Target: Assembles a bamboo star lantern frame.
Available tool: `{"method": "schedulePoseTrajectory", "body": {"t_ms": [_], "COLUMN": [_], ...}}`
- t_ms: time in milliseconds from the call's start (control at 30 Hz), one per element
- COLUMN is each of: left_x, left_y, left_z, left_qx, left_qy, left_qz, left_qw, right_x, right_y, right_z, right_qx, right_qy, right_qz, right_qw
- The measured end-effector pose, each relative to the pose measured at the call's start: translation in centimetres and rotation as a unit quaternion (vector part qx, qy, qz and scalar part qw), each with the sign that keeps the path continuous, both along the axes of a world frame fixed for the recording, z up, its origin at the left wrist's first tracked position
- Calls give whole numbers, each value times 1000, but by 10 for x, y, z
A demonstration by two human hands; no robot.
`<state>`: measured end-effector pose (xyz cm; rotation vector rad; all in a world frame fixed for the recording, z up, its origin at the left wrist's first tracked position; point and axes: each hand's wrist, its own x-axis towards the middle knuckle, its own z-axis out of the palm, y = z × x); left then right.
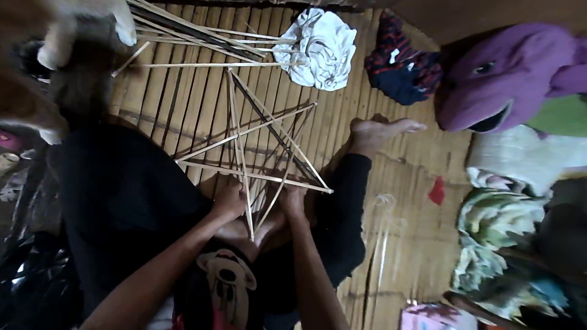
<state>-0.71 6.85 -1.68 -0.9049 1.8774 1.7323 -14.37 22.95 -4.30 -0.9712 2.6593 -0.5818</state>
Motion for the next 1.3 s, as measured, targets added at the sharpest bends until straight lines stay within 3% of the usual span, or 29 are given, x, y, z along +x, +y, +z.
{"method": "schedulePoseTrajectory", "body": {"t_ms": [133,400,867,967,1033,1100,1133,1233,1300], "left_x": [-2,-2,-2,6,16,20,17,-11,-32], "left_y": [1,3,3,8,15,25,31,39,43], "left_z": [-4,-6,-3,7,9,12,19,37,30], "left_qx": [-10,-7,-25,-148,-278,-329,-319,-278,-309], "left_qy": [1,6,7,43,148,259,263,126,62], "left_qz": [-3,20,20,74,85,37,-22,-239,-294], "left_qw": [1000,1000,999,985,945,907,910,922,902], "right_x": [-4,-5,-3,0,-2,-2,-1,-1,-1], "right_y": [0,0,-2,-5,-3,-1,-2,-4,-4], "right_z": [-1,-7,-7,-6,-9,-11,-10,-6,-5], "right_qx": [12,-43,-50,-55,-64,-73,-75,-74,-71], "right_qy": [-44,-35,-69,-57,-42,-37,-44,-63,-71], "right_qz": [10,26,-23,-25,-5,5,5,-2,-6], "right_qw": [999,998,996,997,997,997,996,995,995]}}
